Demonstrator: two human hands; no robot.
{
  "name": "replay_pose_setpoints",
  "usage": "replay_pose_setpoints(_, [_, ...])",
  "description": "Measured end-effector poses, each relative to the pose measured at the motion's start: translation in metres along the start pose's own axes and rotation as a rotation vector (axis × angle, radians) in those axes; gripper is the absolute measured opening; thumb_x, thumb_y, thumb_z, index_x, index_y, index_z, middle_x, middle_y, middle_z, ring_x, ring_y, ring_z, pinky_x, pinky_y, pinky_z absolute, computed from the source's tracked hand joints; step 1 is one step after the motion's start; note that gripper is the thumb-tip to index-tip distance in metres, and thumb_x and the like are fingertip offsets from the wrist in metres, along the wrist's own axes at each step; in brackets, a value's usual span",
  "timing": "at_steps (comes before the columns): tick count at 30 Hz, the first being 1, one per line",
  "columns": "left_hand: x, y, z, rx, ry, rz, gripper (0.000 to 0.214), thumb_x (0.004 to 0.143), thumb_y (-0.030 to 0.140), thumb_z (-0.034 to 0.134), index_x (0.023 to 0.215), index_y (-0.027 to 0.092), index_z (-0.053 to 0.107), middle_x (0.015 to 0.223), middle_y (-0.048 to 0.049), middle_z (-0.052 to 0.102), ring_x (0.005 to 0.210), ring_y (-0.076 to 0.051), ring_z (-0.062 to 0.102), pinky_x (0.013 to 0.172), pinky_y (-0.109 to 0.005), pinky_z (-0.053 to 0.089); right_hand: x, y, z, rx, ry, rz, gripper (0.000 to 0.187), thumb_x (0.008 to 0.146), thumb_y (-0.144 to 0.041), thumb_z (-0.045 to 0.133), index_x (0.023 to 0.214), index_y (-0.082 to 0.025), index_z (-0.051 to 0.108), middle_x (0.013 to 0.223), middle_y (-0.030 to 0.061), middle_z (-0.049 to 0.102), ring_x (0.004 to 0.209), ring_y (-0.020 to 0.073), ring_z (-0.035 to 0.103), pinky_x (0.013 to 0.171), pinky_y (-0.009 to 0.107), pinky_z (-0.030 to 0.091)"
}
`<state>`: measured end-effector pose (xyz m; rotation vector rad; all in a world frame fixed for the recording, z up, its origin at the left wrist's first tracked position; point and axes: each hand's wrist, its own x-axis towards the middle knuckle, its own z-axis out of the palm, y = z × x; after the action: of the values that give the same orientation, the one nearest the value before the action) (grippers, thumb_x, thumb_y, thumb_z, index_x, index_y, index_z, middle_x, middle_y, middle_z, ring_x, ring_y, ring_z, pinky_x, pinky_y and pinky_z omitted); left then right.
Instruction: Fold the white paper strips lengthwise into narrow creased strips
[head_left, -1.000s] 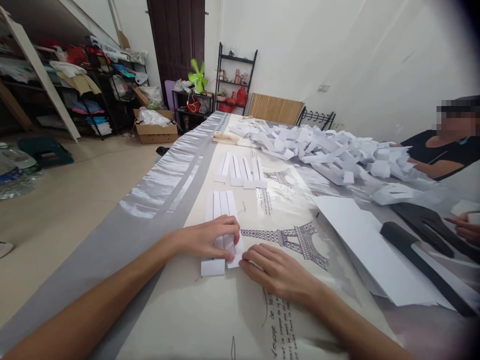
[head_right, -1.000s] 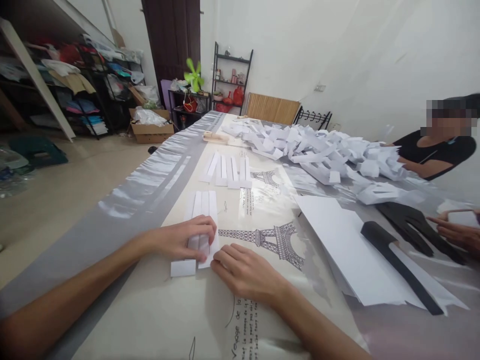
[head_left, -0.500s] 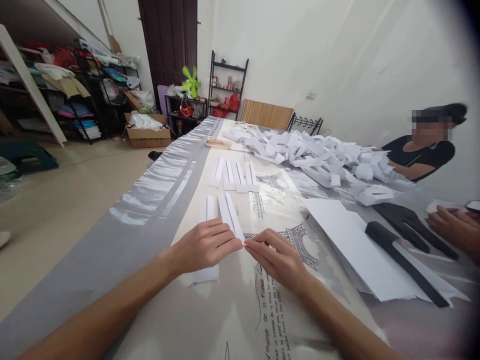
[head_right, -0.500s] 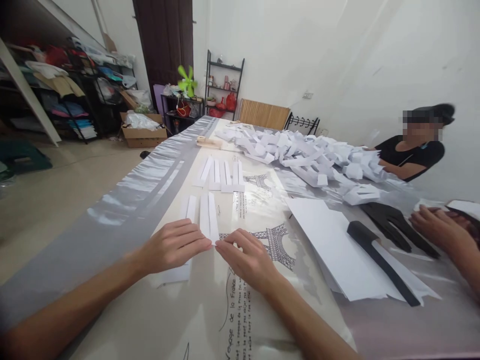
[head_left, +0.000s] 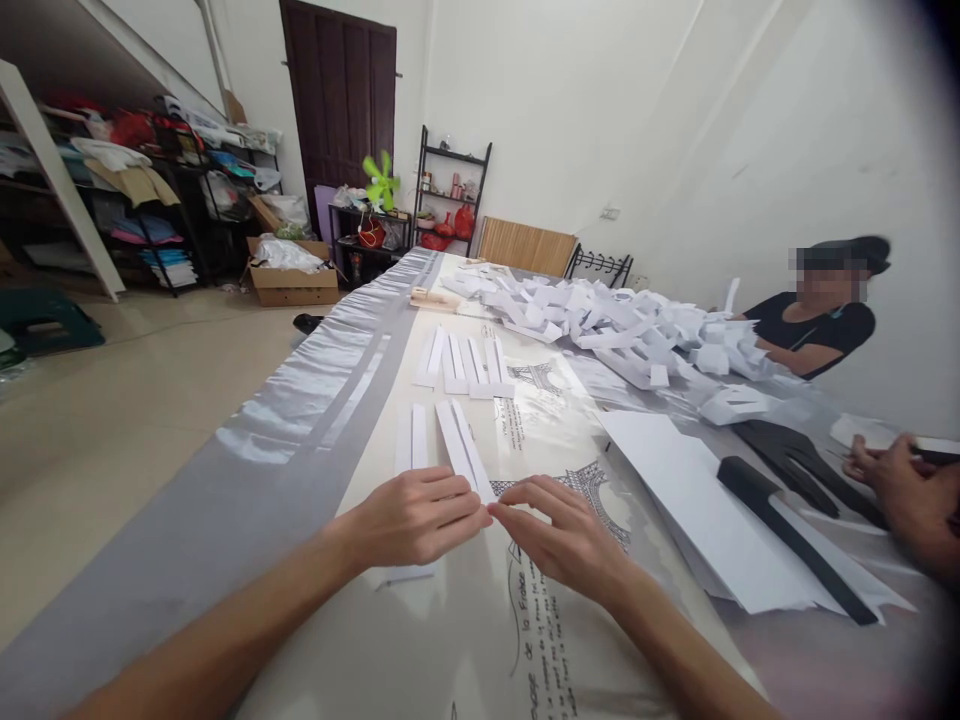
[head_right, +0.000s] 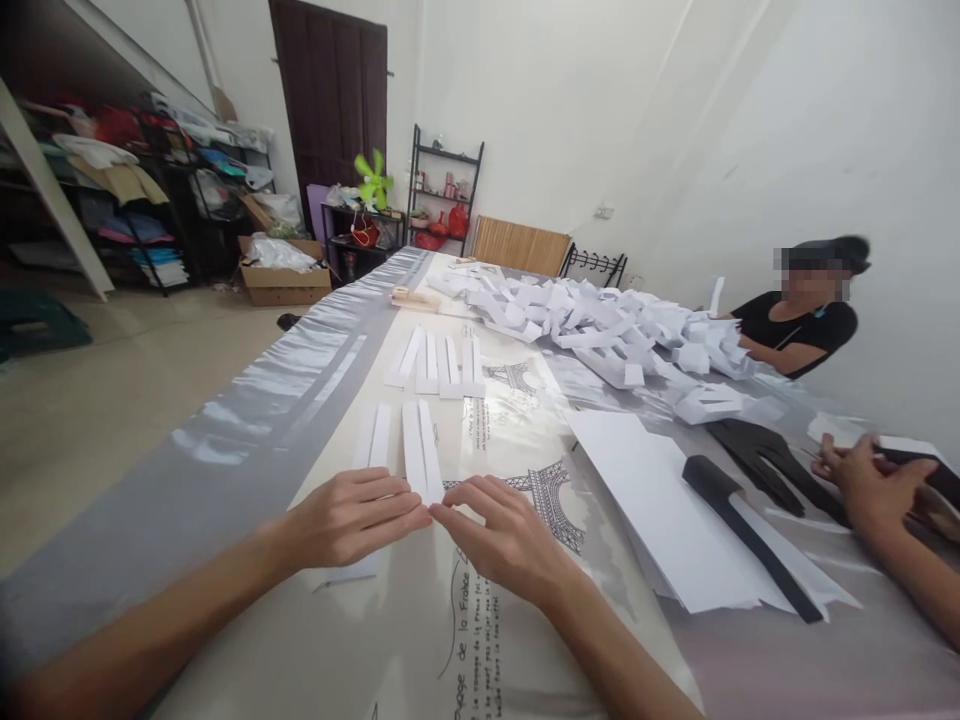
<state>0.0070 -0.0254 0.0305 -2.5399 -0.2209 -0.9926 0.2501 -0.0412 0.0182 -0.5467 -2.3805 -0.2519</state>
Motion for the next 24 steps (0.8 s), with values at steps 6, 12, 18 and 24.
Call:
replay_pose_setpoints(6, [-0.018, -0.021, 0.005, -0.009, 0.065, -0.391, 0.014, 0.103, 0.022, 0.051, 0.103, 0.016, 0.064, 0.097, -0.0059, 0.073, 0.091, -0.019, 0.067, 0.079, -0.033, 0.052, 0.007, 0.014, -0.013, -0.039, 0.298, 0.041, 0.042, 0.088, 0.003, 0.065, 0.119, -0.025, 0.067, 0.085, 0.0022, 0.069, 0.078, 0.0167, 0.066, 0.064, 0.030, 0.058])
replay_pose_setpoints(12, [-0.042, -0.038, 0.018, 0.189, -0.423, -0.850, 0.030, 0.103, 0.020, 0.043, 0.080, 0.017, 0.062, 0.083, -0.0048, 0.067, 0.076, -0.020, 0.064, 0.064, -0.031, 0.045, 0.029, 0.083, -0.005, -0.341, 0.282, 0.434, 0.018, 0.096, -0.016, 0.060, 0.097, -0.027, 0.075, 0.091, 0.0054, 0.072, 0.086, 0.0211, 0.067, 0.074, 0.036, 0.058])
replay_pose_setpoints(18, [-0.046, -0.037, 0.019, 0.103, -0.498, -0.873, 0.025, 0.105, 0.022, 0.043, 0.093, 0.017, 0.064, 0.098, -0.0064, 0.069, 0.089, -0.022, 0.066, 0.076, -0.035, 0.047, 0.046, 0.115, 0.057, -0.312, -0.035, 0.578, 0.032, 0.096, -0.018, 0.053, 0.124, -0.020, 0.069, 0.120, 0.0122, 0.071, 0.111, 0.0290, 0.064, 0.080, 0.041, 0.060])
replay_pose_setpoints(24, [-0.048, -0.041, 0.018, 0.100, -0.492, -0.851, 0.024, 0.104, 0.020, 0.042, 0.094, 0.018, 0.064, 0.101, -0.0066, 0.068, 0.092, -0.022, 0.064, 0.078, -0.034, 0.046, -0.007, 0.084, 0.006, -0.357, -0.236, 0.679, 0.039, 0.099, -0.029, 0.051, 0.134, -0.016, 0.062, 0.137, 0.0172, 0.062, 0.127, 0.0335, 0.057, 0.099, 0.052, 0.052])
